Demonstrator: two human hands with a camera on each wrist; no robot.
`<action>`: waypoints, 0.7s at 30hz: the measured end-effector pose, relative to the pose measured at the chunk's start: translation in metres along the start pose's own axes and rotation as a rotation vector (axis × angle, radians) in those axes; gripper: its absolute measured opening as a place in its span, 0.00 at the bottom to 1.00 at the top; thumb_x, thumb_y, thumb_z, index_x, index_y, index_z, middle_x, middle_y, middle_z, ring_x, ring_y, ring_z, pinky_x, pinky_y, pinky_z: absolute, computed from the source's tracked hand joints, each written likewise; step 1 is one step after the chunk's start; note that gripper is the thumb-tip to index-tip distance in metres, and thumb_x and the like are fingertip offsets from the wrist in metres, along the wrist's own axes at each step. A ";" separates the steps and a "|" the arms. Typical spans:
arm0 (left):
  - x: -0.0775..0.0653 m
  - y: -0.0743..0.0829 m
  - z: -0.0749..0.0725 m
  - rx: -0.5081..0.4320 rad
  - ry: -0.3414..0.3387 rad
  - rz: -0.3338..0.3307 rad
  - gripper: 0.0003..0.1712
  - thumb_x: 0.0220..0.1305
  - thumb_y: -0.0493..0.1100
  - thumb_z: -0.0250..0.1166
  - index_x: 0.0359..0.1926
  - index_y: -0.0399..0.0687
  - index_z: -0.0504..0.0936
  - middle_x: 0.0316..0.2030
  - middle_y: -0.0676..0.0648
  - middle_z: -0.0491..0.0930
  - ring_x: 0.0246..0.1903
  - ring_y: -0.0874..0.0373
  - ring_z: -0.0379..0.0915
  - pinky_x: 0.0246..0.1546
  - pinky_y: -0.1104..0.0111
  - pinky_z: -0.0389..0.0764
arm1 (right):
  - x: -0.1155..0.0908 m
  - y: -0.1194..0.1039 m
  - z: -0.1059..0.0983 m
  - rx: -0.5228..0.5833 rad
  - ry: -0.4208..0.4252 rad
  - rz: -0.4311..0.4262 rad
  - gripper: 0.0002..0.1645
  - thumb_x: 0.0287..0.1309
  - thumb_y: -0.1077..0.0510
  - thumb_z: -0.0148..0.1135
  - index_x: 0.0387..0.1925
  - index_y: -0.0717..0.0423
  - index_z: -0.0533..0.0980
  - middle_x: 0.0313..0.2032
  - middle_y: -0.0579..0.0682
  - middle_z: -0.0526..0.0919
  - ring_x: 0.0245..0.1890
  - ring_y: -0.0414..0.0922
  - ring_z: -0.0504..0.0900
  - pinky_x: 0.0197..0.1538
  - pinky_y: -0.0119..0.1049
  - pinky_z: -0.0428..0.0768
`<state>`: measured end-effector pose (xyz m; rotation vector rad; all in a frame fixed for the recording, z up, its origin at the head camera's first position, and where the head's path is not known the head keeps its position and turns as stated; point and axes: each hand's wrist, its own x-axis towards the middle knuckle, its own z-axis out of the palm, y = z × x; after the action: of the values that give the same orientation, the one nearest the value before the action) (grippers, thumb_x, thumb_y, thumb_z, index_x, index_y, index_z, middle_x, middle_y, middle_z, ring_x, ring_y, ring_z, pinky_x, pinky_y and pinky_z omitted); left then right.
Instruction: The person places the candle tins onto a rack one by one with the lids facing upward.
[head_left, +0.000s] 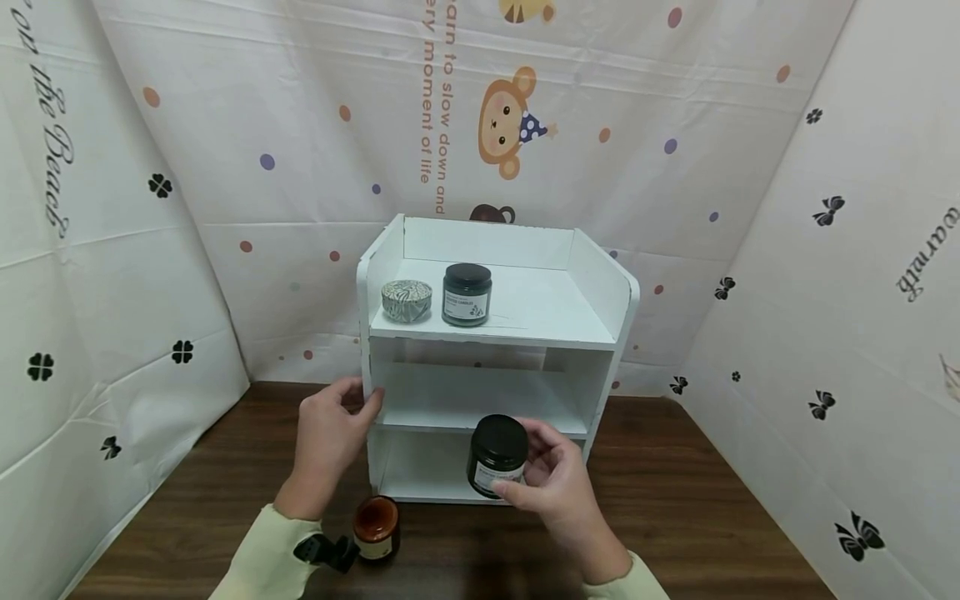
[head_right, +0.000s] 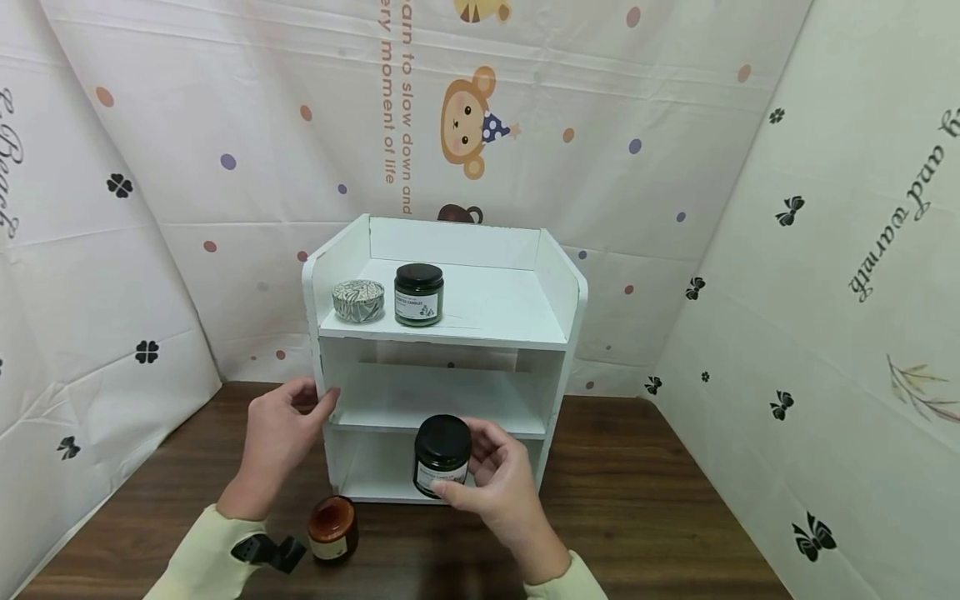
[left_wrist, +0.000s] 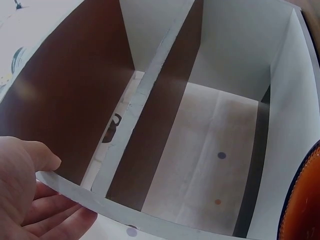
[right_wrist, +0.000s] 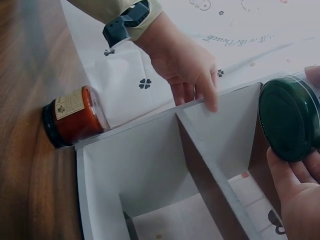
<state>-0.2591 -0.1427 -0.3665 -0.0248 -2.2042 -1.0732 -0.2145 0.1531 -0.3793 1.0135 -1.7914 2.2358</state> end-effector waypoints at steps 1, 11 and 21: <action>0.000 0.000 0.000 0.000 -0.001 -0.001 0.15 0.64 0.45 0.72 0.45 0.37 0.88 0.37 0.37 0.90 0.37 0.46 0.88 0.35 0.52 0.89 | 0.001 -0.001 0.000 -0.006 -0.002 -0.003 0.36 0.47 0.73 0.75 0.60 0.66 0.73 0.53 0.49 0.86 0.52 0.39 0.84 0.55 0.32 0.84; -0.001 0.000 0.000 0.002 0.008 0.008 0.14 0.64 0.44 0.71 0.43 0.37 0.88 0.36 0.37 0.90 0.36 0.46 0.88 0.34 0.53 0.88 | 0.008 -0.017 -0.002 -0.063 0.009 0.012 0.36 0.50 0.71 0.75 0.61 0.68 0.71 0.54 0.49 0.85 0.52 0.40 0.84 0.56 0.32 0.84; -0.001 0.001 0.000 0.008 -0.001 -0.001 0.13 0.64 0.44 0.71 0.42 0.37 0.88 0.35 0.37 0.90 0.35 0.47 0.88 0.33 0.53 0.88 | 0.016 -0.025 -0.002 -0.082 0.014 0.004 0.37 0.48 0.72 0.75 0.61 0.69 0.72 0.53 0.49 0.85 0.52 0.41 0.84 0.55 0.33 0.84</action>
<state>-0.2577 -0.1421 -0.3663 -0.0211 -2.2098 -1.0648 -0.2165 0.1571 -0.3501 0.9770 -1.8641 2.1465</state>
